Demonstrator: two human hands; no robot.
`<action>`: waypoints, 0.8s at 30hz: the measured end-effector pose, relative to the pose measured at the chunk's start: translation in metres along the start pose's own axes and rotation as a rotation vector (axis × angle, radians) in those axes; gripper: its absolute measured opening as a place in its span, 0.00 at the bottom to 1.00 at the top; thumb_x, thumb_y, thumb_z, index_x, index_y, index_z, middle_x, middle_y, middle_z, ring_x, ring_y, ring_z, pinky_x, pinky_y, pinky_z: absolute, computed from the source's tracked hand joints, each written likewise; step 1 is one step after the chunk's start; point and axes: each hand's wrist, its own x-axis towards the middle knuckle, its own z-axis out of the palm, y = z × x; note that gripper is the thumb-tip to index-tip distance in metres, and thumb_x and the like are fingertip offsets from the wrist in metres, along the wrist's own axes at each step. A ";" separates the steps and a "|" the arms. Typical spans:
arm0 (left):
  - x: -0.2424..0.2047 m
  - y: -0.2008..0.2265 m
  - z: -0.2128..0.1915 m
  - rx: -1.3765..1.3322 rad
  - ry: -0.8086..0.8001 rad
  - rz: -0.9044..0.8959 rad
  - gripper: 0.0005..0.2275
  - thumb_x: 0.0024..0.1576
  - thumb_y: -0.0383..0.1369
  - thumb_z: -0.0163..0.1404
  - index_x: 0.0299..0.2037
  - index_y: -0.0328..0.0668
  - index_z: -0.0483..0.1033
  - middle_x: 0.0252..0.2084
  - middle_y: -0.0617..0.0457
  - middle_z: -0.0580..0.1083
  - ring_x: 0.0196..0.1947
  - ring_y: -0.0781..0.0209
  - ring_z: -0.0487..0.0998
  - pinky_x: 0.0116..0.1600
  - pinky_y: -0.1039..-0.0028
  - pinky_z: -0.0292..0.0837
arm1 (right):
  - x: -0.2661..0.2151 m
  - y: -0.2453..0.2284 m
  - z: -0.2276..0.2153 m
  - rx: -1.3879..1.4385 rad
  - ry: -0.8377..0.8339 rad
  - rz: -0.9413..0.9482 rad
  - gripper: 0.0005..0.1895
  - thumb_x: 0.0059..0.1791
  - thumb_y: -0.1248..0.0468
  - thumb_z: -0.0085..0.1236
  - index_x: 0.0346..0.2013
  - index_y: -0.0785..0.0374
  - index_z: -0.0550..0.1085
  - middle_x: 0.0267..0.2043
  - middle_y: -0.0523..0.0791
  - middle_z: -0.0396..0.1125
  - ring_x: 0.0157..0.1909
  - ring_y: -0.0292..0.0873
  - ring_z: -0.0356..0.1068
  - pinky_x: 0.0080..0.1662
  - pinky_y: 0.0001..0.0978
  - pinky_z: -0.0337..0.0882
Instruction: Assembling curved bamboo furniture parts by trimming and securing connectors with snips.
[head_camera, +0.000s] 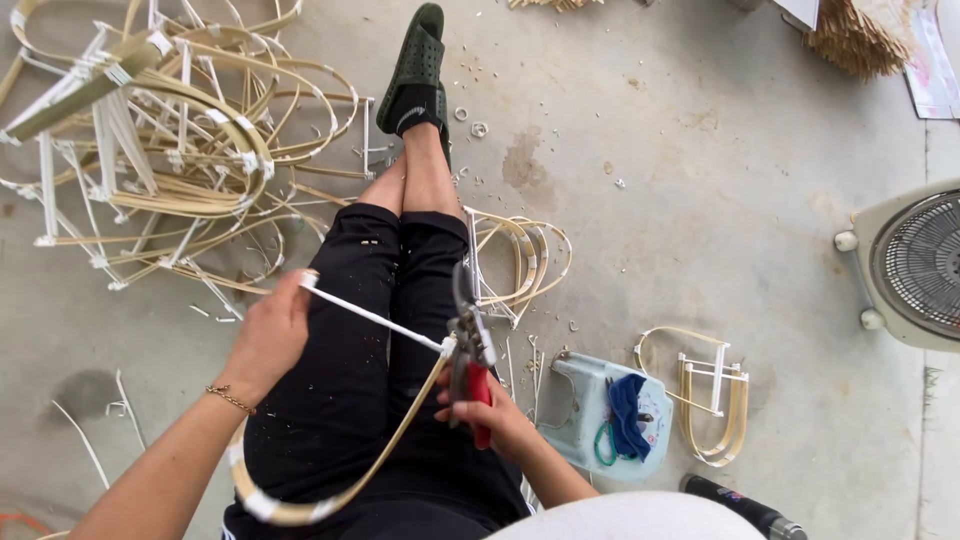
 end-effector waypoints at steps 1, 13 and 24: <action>0.000 0.002 -0.008 0.084 0.087 0.054 0.15 0.65 0.31 0.44 0.60 0.38 0.72 0.45 0.41 0.75 0.43 0.43 0.75 0.45 0.59 0.71 | 0.004 -0.012 0.016 0.100 0.032 -0.057 0.37 0.40 0.64 0.64 0.62 0.64 0.62 0.52 0.43 0.68 0.51 0.41 0.72 0.53 0.41 0.75; -0.028 0.026 0.002 -0.611 -0.672 0.052 0.24 0.60 0.33 0.48 0.68 0.40 0.61 0.61 0.45 0.72 0.61 0.57 0.74 0.62 0.67 0.70 | 0.040 -0.013 0.037 -0.018 -0.012 -0.181 0.41 0.43 0.68 0.61 0.70 0.66 0.58 0.55 0.49 0.68 0.55 0.43 0.70 0.57 0.34 0.70; -0.015 0.066 -0.020 -0.200 -0.234 0.311 0.11 0.60 0.32 0.51 0.50 0.36 0.78 0.35 0.51 0.81 0.31 0.62 0.83 0.38 0.72 0.79 | -0.019 -0.047 0.018 -1.136 0.116 -0.110 0.50 0.40 0.63 0.65 0.74 0.59 0.51 0.64 0.52 0.61 0.66 0.54 0.61 0.65 0.44 0.62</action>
